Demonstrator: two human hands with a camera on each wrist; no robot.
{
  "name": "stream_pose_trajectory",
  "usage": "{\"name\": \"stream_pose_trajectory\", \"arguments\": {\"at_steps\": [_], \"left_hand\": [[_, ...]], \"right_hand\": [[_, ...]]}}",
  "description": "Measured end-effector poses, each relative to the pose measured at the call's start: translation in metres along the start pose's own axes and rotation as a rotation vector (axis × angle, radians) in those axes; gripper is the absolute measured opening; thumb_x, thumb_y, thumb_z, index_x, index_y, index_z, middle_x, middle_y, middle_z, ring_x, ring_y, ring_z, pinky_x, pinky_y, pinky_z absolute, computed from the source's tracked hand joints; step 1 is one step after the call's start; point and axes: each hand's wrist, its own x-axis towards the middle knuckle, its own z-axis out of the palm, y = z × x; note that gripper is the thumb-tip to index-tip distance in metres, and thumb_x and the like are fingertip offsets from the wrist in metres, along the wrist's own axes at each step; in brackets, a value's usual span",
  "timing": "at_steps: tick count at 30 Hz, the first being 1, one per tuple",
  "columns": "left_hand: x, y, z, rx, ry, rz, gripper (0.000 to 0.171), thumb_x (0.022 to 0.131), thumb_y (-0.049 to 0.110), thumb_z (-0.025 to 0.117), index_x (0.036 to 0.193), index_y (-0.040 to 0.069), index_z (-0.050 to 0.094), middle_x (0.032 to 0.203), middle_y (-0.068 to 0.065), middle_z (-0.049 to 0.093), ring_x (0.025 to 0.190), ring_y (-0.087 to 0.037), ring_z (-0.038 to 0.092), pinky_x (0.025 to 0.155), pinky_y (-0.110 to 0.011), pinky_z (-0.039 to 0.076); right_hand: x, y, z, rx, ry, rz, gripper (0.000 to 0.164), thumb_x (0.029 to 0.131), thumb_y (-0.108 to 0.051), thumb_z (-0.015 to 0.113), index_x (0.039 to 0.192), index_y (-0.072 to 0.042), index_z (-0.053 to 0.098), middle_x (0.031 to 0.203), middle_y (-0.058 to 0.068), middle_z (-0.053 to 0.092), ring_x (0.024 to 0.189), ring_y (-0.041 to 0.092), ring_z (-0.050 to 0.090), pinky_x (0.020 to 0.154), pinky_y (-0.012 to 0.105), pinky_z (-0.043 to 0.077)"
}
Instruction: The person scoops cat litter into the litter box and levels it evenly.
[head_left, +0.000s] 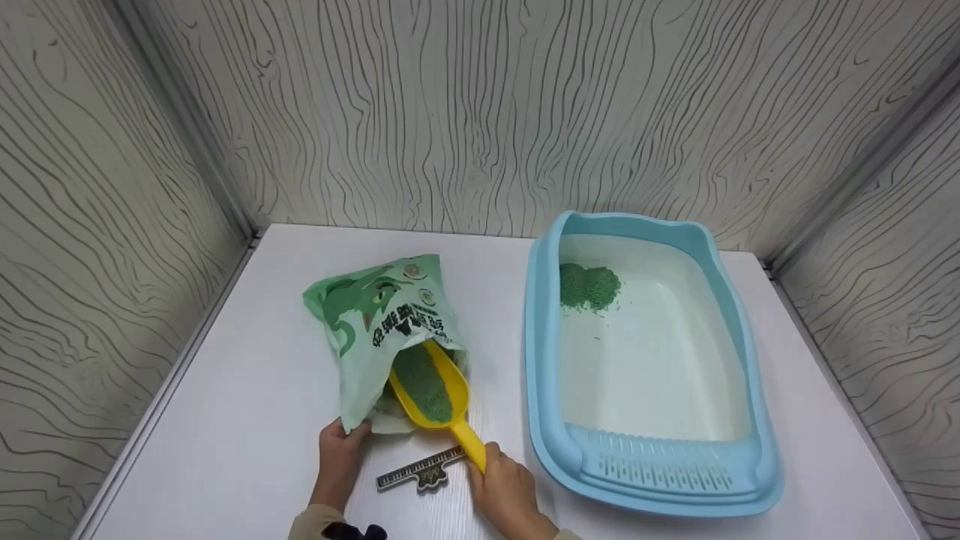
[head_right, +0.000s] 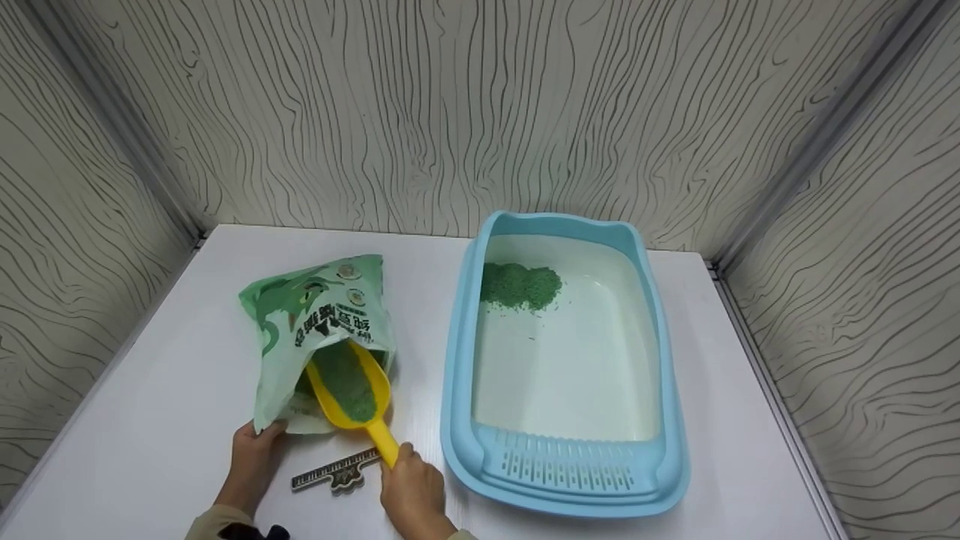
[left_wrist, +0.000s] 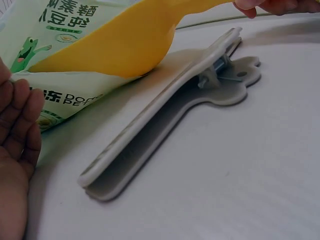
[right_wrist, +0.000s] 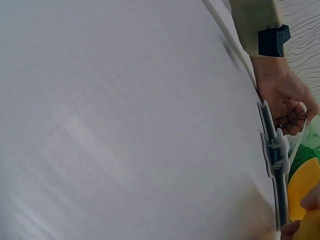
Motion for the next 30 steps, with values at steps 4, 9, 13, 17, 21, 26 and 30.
{"name": "stream_pose_trajectory", "arguments": {"at_steps": [4,9,13,17,21,26,30], "left_hand": [[-0.0009,0.0009,0.0002,0.018,-0.002,-0.007,0.024,0.087,0.004,0.061,0.107,-0.009,0.065,0.081,0.019,0.065,0.078,0.004,0.054,0.077,-0.011,0.046],[-0.0007,0.0004,-0.0005,0.027,-0.011,-0.011,0.029,0.088,0.005,0.060,0.112,-0.009,0.063,0.090,0.014,0.068,0.081,0.006,0.054,0.079,-0.011,0.046],[-0.0003,0.0000,-0.0003,0.027,-0.009,-0.011,0.030,0.088,0.005,0.060,0.114,-0.009,0.063,0.094,0.009,0.070,0.082,0.006,0.055,0.079,-0.011,0.046],[0.0000,-0.0002,0.0003,0.022,-0.005,-0.009,0.028,0.087,0.005,0.061,0.112,-0.009,0.064,0.090,0.010,0.069,0.079,0.004,0.054,0.077,-0.012,0.046],[0.0003,-0.0006,0.0003,0.023,-0.009,-0.008,0.029,0.087,0.005,0.061,0.112,-0.010,0.063,0.089,0.012,0.068,0.079,0.004,0.054,0.077,-0.012,0.046],[-0.0002,-0.0009,0.0001,0.018,-0.017,0.001,0.033,0.088,0.007,0.061,0.117,-0.010,0.062,0.097,0.010,0.071,0.085,0.008,0.056,0.080,-0.010,0.046],[-0.0007,-0.0004,0.0001,0.015,-0.011,0.009,0.031,0.088,0.007,0.062,0.113,-0.010,0.063,0.095,0.012,0.071,0.085,0.010,0.057,0.081,-0.010,0.046]], "right_hand": [[0.0007,0.0009,-0.0009,0.027,-0.027,0.012,0.023,0.089,-0.027,0.065,0.086,-0.008,0.052,0.061,0.003,0.056,0.051,0.015,0.051,0.046,0.027,0.034],[0.0033,0.0008,-0.0014,0.061,-0.072,0.072,0.022,0.088,-0.028,0.065,0.087,-0.009,0.053,0.061,0.001,0.055,0.053,0.011,0.047,0.048,0.026,0.034],[0.0054,0.0007,-0.0009,0.056,-0.050,0.096,0.024,0.086,-0.029,0.068,0.085,-0.010,0.053,0.061,0.000,0.054,0.053,0.010,0.046,0.049,0.024,0.033],[0.0068,0.0006,-0.0004,0.075,-0.041,0.112,0.025,0.085,-0.029,0.070,0.084,-0.011,0.052,0.061,-0.001,0.054,0.054,0.009,0.045,0.049,0.023,0.033],[0.0076,0.0005,-0.0013,0.118,-0.054,0.114,0.023,0.087,-0.028,0.068,0.086,-0.010,0.054,0.063,-0.002,0.055,0.055,0.007,0.045,0.050,0.022,0.033],[0.0086,0.0002,-0.0040,0.146,-0.082,0.109,0.023,0.089,-0.030,0.065,0.088,-0.010,0.055,0.064,-0.003,0.054,0.057,0.005,0.043,0.051,0.020,0.033],[0.0085,0.0005,-0.0056,0.129,-0.058,0.067,0.023,0.089,-0.029,0.066,0.088,-0.008,0.055,0.064,-0.002,0.054,0.057,0.006,0.044,0.051,0.020,0.033]]}}
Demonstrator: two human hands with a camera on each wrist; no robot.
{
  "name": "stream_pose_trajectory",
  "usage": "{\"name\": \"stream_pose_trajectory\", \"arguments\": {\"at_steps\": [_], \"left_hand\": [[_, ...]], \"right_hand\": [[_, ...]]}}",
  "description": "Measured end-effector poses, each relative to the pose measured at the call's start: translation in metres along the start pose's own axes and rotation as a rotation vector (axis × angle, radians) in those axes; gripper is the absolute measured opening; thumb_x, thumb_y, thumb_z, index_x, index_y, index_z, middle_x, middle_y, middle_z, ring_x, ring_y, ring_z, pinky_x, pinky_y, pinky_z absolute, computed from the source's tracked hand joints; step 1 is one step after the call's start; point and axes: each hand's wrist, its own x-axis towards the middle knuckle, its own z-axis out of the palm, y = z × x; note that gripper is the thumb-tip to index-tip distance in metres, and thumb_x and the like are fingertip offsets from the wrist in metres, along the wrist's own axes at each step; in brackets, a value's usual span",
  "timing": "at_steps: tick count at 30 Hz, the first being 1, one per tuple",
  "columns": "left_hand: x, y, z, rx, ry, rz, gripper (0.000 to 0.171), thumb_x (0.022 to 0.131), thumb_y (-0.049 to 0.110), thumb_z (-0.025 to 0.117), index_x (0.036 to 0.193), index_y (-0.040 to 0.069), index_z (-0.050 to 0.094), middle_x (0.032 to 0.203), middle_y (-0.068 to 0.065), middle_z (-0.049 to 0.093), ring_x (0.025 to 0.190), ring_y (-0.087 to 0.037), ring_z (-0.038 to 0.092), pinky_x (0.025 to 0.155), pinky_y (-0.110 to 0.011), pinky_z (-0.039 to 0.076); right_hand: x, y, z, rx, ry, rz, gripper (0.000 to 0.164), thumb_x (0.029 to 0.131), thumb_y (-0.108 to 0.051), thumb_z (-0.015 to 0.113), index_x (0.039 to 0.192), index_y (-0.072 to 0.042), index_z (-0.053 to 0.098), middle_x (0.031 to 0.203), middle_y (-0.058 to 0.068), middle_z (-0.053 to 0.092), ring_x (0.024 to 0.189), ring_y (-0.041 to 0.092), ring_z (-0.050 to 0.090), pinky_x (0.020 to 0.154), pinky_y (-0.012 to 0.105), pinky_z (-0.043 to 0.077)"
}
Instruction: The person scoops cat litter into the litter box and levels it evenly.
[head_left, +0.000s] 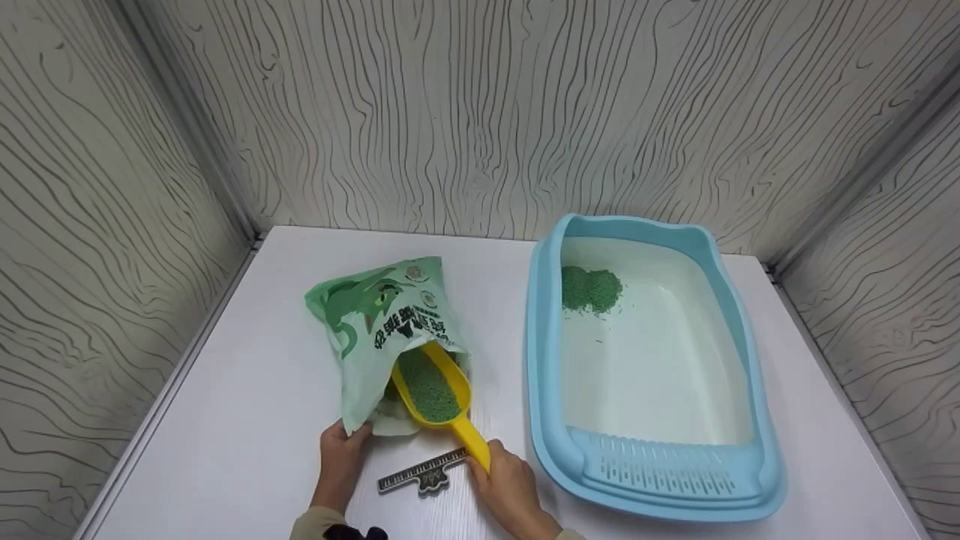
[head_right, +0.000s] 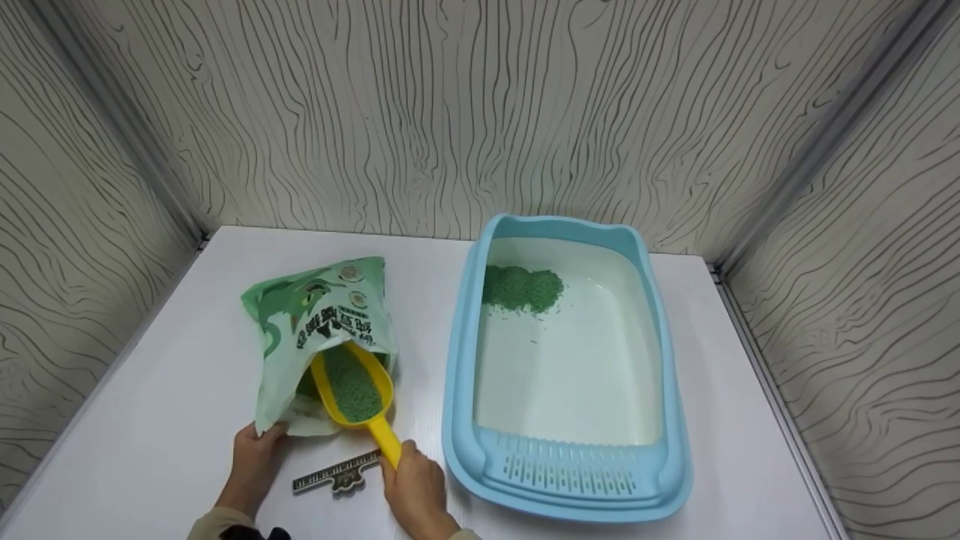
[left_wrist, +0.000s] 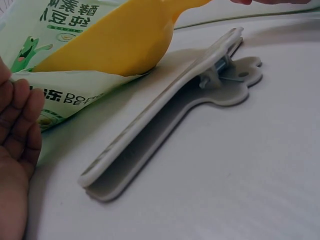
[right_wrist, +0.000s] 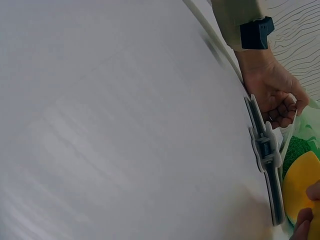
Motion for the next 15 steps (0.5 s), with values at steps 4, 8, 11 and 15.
{"name": "stream_pose_trajectory", "arguments": {"at_steps": [4,8,11,15], "left_hand": [[0.000,0.000,0.000,-0.002,0.006,0.001,0.028,0.087,0.005,0.062,0.110,-0.012,0.064,0.089,0.018,0.069,0.084,0.010,0.056,0.081,-0.010,0.045],[0.000,0.000,-0.001,0.000,0.006,-0.005,0.027,0.087,0.005,0.061,0.109,-0.011,0.064,0.084,0.021,0.067,0.082,0.008,0.055,0.080,-0.011,0.045],[0.000,0.001,-0.001,0.001,0.001,-0.008,0.027,0.088,0.005,0.061,0.109,-0.011,0.064,0.082,0.022,0.065,0.080,0.006,0.054,0.078,-0.011,0.045],[0.000,0.001,-0.001,-0.005,-0.001,-0.008,0.027,0.088,0.005,0.061,0.109,-0.012,0.064,0.080,0.022,0.065,0.078,0.005,0.055,0.077,-0.012,0.046]], "right_hand": [[-0.001,-0.001,-0.002,0.003,-0.004,-0.013,0.024,0.089,-0.029,0.066,0.088,-0.008,0.055,0.065,-0.002,0.055,0.057,0.006,0.045,0.051,0.020,0.034],[-0.001,-0.003,-0.006,0.024,-0.040,0.015,0.023,0.089,-0.030,0.065,0.090,-0.009,0.056,0.066,-0.003,0.053,0.058,0.005,0.043,0.052,0.020,0.034],[-0.003,-0.004,-0.011,0.023,-0.041,0.011,0.023,0.089,-0.029,0.066,0.090,-0.008,0.056,0.065,-0.003,0.052,0.058,0.005,0.042,0.052,0.020,0.033],[-0.008,-0.006,-0.021,0.014,-0.041,0.002,0.023,0.089,-0.029,0.066,0.088,-0.009,0.055,0.064,-0.005,0.049,0.058,0.004,0.040,0.052,0.019,0.031]]}}
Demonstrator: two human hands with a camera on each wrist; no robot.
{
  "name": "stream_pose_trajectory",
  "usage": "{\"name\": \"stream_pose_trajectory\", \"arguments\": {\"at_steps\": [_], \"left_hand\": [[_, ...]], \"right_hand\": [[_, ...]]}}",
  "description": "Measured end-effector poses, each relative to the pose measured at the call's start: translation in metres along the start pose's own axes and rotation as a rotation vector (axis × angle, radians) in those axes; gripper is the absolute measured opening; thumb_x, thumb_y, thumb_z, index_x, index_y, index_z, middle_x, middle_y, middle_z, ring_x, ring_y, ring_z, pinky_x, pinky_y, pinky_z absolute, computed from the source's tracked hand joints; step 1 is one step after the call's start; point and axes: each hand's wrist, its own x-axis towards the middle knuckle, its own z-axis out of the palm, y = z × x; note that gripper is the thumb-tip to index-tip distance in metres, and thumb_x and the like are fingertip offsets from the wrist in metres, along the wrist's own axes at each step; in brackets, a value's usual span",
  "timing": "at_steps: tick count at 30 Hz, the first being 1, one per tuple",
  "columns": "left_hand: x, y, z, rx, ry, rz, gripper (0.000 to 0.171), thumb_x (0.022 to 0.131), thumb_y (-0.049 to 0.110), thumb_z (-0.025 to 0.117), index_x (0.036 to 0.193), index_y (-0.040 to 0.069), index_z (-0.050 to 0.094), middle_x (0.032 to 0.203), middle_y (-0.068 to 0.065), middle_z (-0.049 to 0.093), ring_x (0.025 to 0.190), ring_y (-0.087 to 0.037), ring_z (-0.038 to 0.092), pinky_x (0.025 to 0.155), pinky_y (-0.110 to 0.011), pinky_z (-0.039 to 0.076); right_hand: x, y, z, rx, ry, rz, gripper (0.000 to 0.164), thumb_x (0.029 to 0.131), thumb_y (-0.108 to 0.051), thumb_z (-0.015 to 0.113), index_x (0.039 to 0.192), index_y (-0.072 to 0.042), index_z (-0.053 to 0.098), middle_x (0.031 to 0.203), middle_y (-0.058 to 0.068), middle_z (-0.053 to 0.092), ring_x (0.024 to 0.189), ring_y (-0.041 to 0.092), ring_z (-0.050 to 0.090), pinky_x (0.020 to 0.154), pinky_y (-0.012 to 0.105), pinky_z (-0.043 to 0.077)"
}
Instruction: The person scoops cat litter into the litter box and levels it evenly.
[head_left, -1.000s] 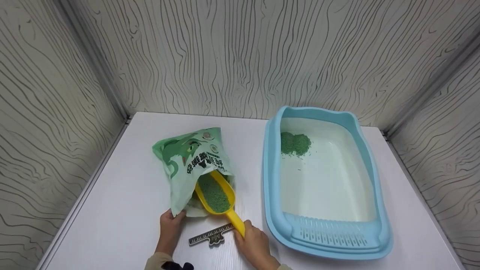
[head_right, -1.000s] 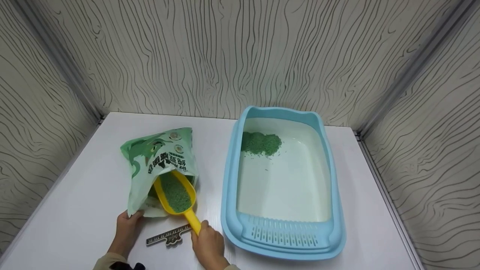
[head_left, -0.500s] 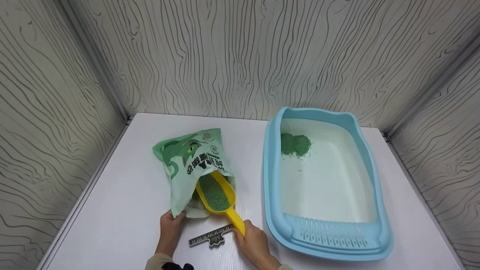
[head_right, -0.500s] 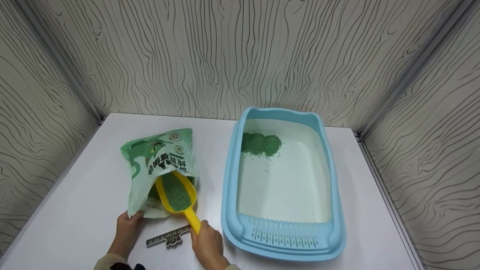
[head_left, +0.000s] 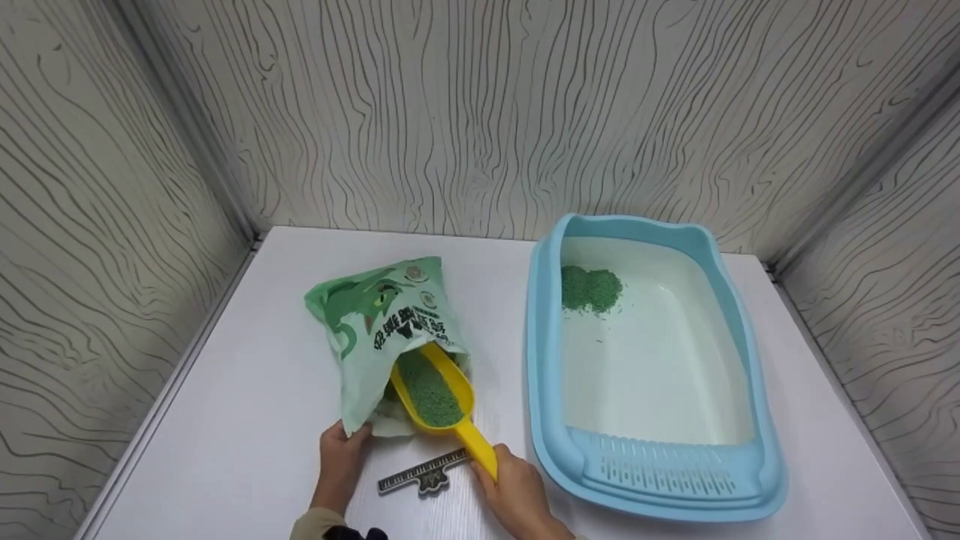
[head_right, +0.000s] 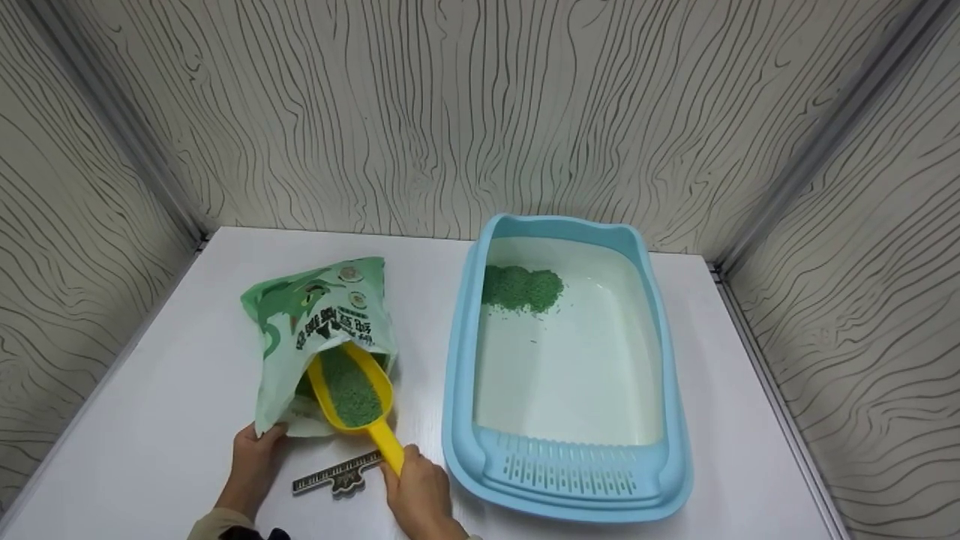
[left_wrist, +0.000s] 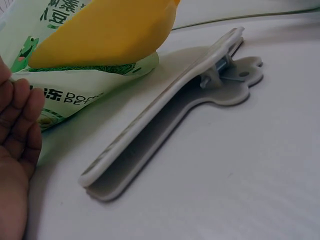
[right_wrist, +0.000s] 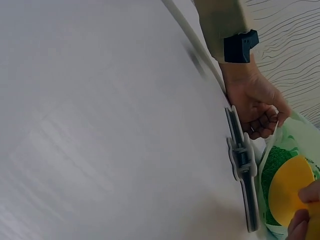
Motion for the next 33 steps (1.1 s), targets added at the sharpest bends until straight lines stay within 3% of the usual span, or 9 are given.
{"name": "stream_pose_trajectory", "arguments": {"at_steps": [8,18,27,33], "left_hand": [[0.002,0.000,0.001,0.004,0.017,-0.014,0.024,0.086,0.004,0.062,0.105,-0.011,0.065,0.078,0.017,0.065,0.076,0.003,0.053,0.075,-0.012,0.046],[0.001,0.000,0.002,0.001,0.016,0.007,0.028,0.086,0.003,0.062,0.110,-0.012,0.064,0.083,0.016,0.068,0.078,0.006,0.055,0.076,-0.011,0.047],[0.002,-0.001,0.001,0.025,0.014,-0.022,0.029,0.087,0.006,0.062,0.112,-0.009,0.064,0.091,0.011,0.070,0.079,0.005,0.053,0.078,-0.010,0.047],[0.002,-0.001,0.001,0.015,0.009,-0.041,0.029,0.087,0.006,0.062,0.112,-0.009,0.064,0.086,0.014,0.068,0.078,0.004,0.053,0.077,-0.011,0.046]], "right_hand": [[-0.011,-0.001,-0.021,0.030,-0.090,0.024,0.027,0.091,-0.035,0.062,0.088,-0.009,0.057,0.063,-0.006,0.049,0.057,0.003,0.040,0.052,0.019,0.032],[-0.021,-0.003,-0.043,-0.030,-0.098,-0.017,0.026,0.088,-0.030,0.067,0.090,-0.006,0.057,0.066,-0.004,0.051,0.058,0.005,0.041,0.054,0.021,0.035],[-0.023,-0.007,-0.069,-0.022,-0.140,-0.047,0.027,0.088,-0.033,0.067,0.089,-0.007,0.057,0.065,-0.005,0.048,0.058,0.005,0.040,0.054,0.021,0.033],[-0.022,-0.004,-0.087,0.015,-0.169,-0.055,0.027,0.089,-0.033,0.066,0.092,-0.006,0.059,0.065,-0.005,0.048,0.058,0.004,0.039,0.053,0.019,0.033]]}}
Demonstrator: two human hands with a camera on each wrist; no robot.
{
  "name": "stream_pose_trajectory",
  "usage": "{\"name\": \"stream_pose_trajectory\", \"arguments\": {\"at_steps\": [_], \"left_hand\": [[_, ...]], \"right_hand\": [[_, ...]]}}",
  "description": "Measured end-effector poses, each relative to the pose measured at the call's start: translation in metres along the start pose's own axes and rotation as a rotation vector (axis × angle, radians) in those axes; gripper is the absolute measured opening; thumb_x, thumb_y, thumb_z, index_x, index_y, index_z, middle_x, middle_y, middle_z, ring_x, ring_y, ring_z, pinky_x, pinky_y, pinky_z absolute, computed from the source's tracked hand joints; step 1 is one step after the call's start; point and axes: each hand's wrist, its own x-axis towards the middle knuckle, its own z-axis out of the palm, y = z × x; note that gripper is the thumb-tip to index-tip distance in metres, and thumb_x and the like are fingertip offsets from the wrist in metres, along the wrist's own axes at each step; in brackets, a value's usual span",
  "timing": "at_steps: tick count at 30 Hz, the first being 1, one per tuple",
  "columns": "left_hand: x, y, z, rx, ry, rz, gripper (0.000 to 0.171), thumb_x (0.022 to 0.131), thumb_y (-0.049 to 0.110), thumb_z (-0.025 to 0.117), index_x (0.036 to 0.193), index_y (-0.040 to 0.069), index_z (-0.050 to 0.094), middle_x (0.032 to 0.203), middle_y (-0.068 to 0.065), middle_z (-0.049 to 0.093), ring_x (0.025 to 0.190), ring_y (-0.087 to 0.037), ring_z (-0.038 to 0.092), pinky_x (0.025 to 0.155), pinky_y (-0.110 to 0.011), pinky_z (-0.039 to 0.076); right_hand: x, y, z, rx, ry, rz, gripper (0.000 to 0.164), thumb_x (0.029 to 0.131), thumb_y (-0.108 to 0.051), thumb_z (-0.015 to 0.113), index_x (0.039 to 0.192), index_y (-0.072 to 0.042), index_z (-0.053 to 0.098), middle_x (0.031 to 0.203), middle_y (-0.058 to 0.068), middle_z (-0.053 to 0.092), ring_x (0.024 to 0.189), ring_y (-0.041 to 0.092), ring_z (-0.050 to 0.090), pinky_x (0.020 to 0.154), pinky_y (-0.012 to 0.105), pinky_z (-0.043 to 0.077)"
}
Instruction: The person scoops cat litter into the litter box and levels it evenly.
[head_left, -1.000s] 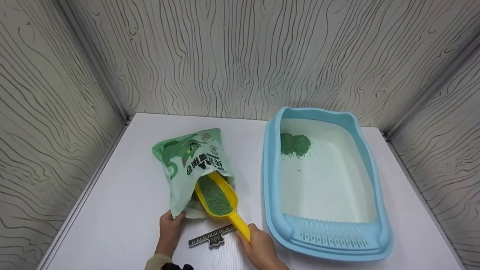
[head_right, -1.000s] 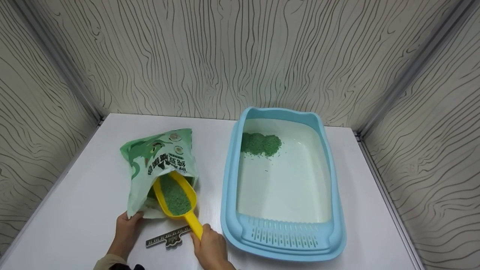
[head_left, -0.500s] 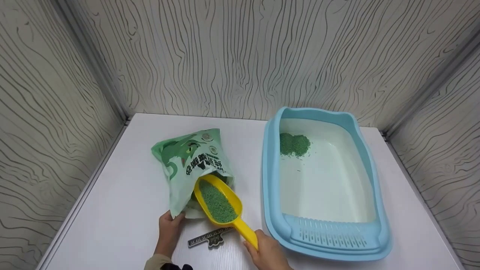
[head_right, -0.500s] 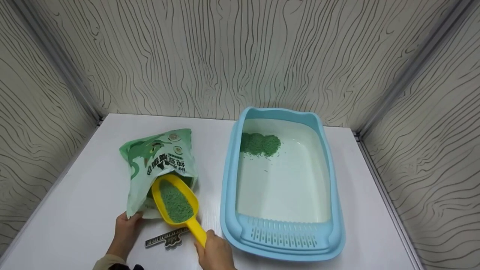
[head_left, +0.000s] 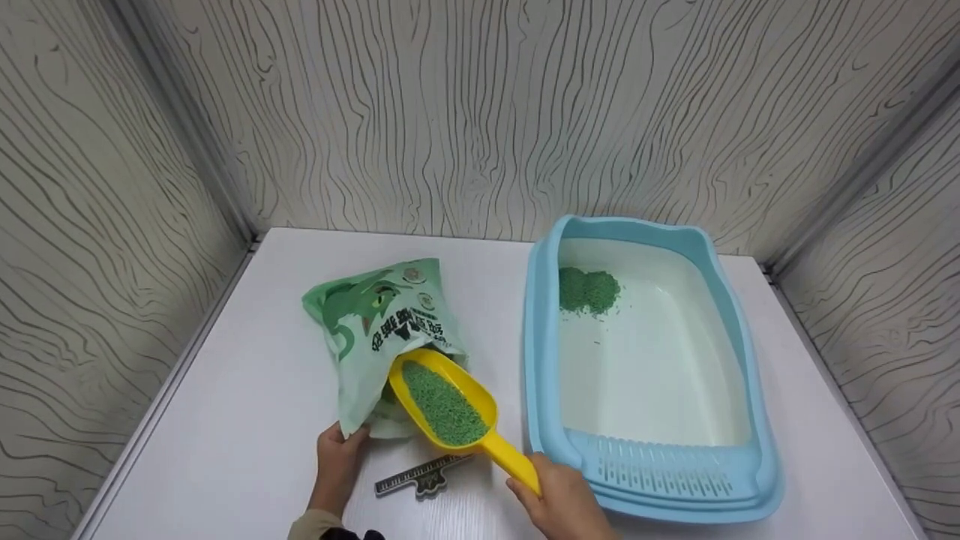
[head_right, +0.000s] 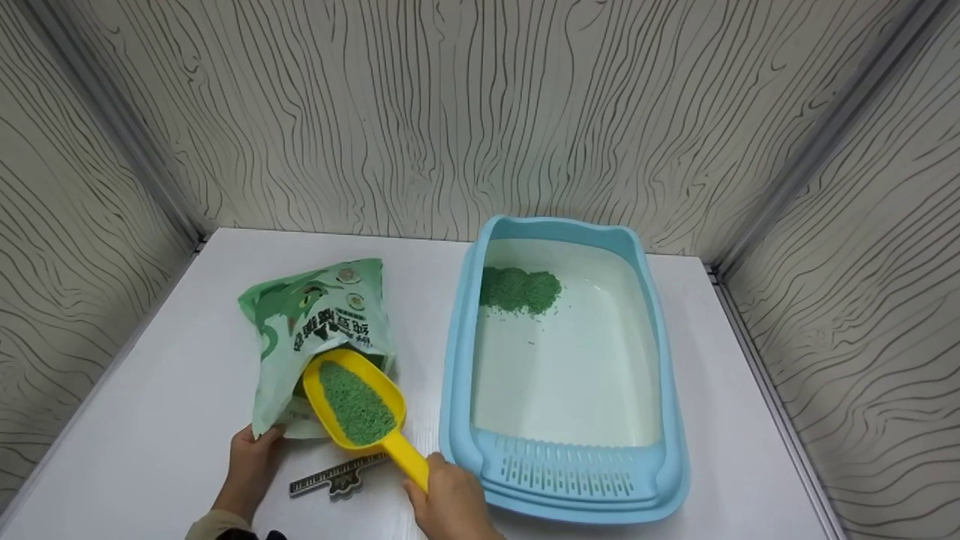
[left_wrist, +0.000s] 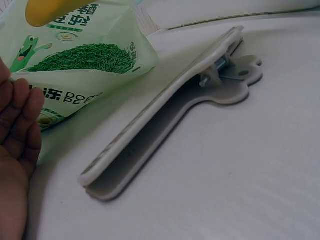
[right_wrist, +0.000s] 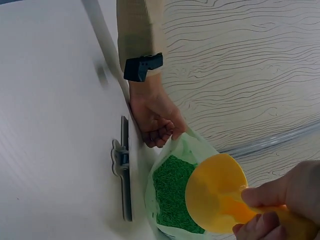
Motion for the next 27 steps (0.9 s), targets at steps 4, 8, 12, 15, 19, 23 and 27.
{"name": "stream_pose_trajectory", "arguments": {"at_steps": [4,8,12,15,19,23,27], "left_hand": [[0.000,0.000,0.000,0.001,-0.003,0.002,0.029,0.087,0.006,0.062,0.111,-0.009,0.064,0.084,0.015,0.068,0.077,0.004,0.053,0.076,-0.011,0.046],[0.000,0.000,0.000,-0.016,-0.001,0.016,0.026,0.086,0.005,0.062,0.107,-0.011,0.065,0.077,0.018,0.065,0.074,0.002,0.051,0.074,-0.013,0.046],[-0.001,0.000,0.000,-0.035,-0.004,0.018,0.028,0.086,0.005,0.063,0.109,-0.011,0.064,0.080,0.021,0.066,0.077,0.006,0.054,0.076,-0.011,0.047],[-0.001,0.000,-0.001,-0.031,-0.013,0.002,0.032,0.087,0.008,0.063,0.114,-0.009,0.062,0.089,0.020,0.069,0.083,0.009,0.057,0.079,-0.009,0.047],[0.000,0.000,-0.001,-0.007,-0.015,-0.004,0.033,0.087,0.010,0.063,0.115,-0.007,0.063,0.095,0.013,0.072,0.083,0.007,0.057,0.080,-0.009,0.047],[0.000,-0.001,-0.001,0.006,-0.008,-0.007,0.032,0.087,0.010,0.063,0.114,-0.007,0.063,0.095,0.012,0.072,0.082,0.007,0.058,0.080,-0.009,0.047],[0.000,-0.001,-0.001,-0.009,-0.007,-0.013,0.031,0.087,0.009,0.063,0.113,-0.007,0.064,0.089,0.018,0.070,0.081,0.006,0.057,0.079,-0.009,0.047]], "right_hand": [[0.001,0.003,-0.012,0.023,-0.035,0.002,0.028,0.089,-0.033,0.065,0.092,-0.006,0.060,0.065,-0.005,0.048,0.057,0.004,0.039,0.053,0.018,0.033],[0.001,0.006,-0.023,0.051,-0.081,0.034,0.029,0.089,-0.036,0.064,0.092,-0.007,0.060,0.066,-0.005,0.047,0.058,0.005,0.041,0.054,0.018,0.033],[0.001,0.009,-0.033,0.062,-0.103,0.031,0.028,0.089,-0.036,0.064,0.091,-0.008,0.061,0.065,-0.006,0.047,0.057,0.005,0.041,0.053,0.018,0.033],[0.000,0.012,-0.040,0.063,-0.103,0.016,0.026,0.089,-0.035,0.065,0.090,-0.009,0.060,0.065,-0.006,0.047,0.057,0.004,0.041,0.053,0.018,0.032],[-0.001,0.014,-0.047,0.070,-0.089,0.004,0.028,0.088,-0.037,0.065,0.091,-0.009,0.061,0.066,-0.006,0.048,0.057,0.003,0.041,0.053,0.018,0.033],[-0.002,0.015,-0.052,0.070,-0.057,-0.014,0.028,0.087,-0.037,0.067,0.090,-0.009,0.062,0.066,-0.007,0.049,0.057,0.001,0.041,0.053,0.018,0.034],[-0.003,0.016,-0.056,0.049,-0.044,-0.019,0.025,0.087,-0.034,0.068,0.090,-0.010,0.062,0.065,-0.007,0.050,0.057,0.001,0.041,0.054,0.018,0.034]]}}
